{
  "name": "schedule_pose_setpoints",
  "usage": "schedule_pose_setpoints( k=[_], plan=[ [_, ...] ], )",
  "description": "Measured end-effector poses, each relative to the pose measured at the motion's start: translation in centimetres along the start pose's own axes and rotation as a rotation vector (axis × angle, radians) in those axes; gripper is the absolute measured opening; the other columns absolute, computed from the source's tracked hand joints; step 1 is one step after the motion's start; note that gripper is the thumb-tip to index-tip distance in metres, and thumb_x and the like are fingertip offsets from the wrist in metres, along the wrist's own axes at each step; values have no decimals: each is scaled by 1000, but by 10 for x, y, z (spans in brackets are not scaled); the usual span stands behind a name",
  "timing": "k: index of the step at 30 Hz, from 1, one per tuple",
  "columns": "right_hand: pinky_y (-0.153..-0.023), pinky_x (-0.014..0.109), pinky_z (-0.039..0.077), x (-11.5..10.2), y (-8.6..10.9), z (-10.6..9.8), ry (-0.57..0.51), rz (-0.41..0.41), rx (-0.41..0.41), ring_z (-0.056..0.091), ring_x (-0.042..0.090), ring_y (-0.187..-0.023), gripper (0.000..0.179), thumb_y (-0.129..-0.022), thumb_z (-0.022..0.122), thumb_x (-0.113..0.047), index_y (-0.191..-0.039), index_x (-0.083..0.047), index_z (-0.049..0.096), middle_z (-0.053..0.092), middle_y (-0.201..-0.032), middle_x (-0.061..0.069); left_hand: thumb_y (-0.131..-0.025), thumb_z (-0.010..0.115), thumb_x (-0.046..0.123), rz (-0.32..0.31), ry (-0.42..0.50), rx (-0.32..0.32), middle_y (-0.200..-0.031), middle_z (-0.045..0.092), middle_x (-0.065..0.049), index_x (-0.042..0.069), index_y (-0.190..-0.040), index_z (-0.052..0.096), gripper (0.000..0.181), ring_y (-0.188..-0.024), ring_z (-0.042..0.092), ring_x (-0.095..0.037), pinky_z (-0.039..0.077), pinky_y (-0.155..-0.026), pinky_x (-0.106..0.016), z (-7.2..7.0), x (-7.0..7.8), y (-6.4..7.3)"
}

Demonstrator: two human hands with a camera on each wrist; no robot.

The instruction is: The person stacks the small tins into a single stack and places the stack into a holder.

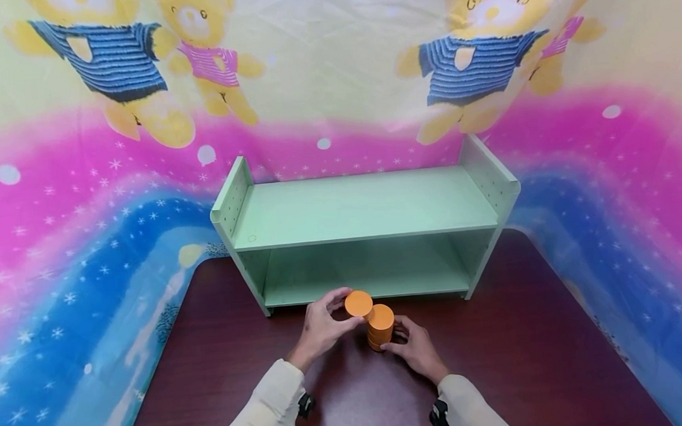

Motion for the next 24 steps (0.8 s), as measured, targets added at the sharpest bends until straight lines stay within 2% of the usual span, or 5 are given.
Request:
schedule_pose_setpoints(
  k=[6, 11, 18, 24],
  plan=[
    [-96, 45, 53, 0, 0, 0, -3, -9, -1, 64, 32, -114, 57, -76, 87, -9, -126, -6, 61, 66, -124, 10, -73, 89, 5, -11, -13, -14, -122, 68, -13, -3, -126, 64, 60, -111, 67, -27, 54, -95, -36, 4, 0, 0],
    [-96, 44, 53, -1, 1, 0, -1, -16, 1, 64, 32, -114, 57, -75, 88, -9, -126, -6, 61, 67, -123, 11, -73, 89, 4, 13, 7, -26, -122, 68, -16, -5, -125, 64, 59, -110, 67, -30, 54, -95, -41, 8, 1, 0],
    [-96, 45, 53, -3, 2, -1, 1, -18, 2, 64, 33, -115, 56, -75, 88, -9, -125, -6, 61, 67, -123, 12, -73, 89, 4, 12, 7, -37, -123, 67, -16, -5, -126, 63, 60, -109, 68, -28, 54, -95, -33, 14, 1, -1],
    [-96, 45, 53, -3, 2, -1, 1, -17, -1, 64, 33, -115, 56, -76, 87, -9, -126, -6, 61, 67, -123, 13, -73, 89, 4, 16, 22, -49, -124, 67, -18, -7, -126, 62, 60, -109, 68, -31, 53, -95, -44, 17, 3, -2]
  ],
)
Point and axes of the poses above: each hand's wrist, its own y-axis away from the middle knuckle, its own z-axis out of the palm, x = y × z, the point moved 5 cm from there along -y, towards the middle knuckle
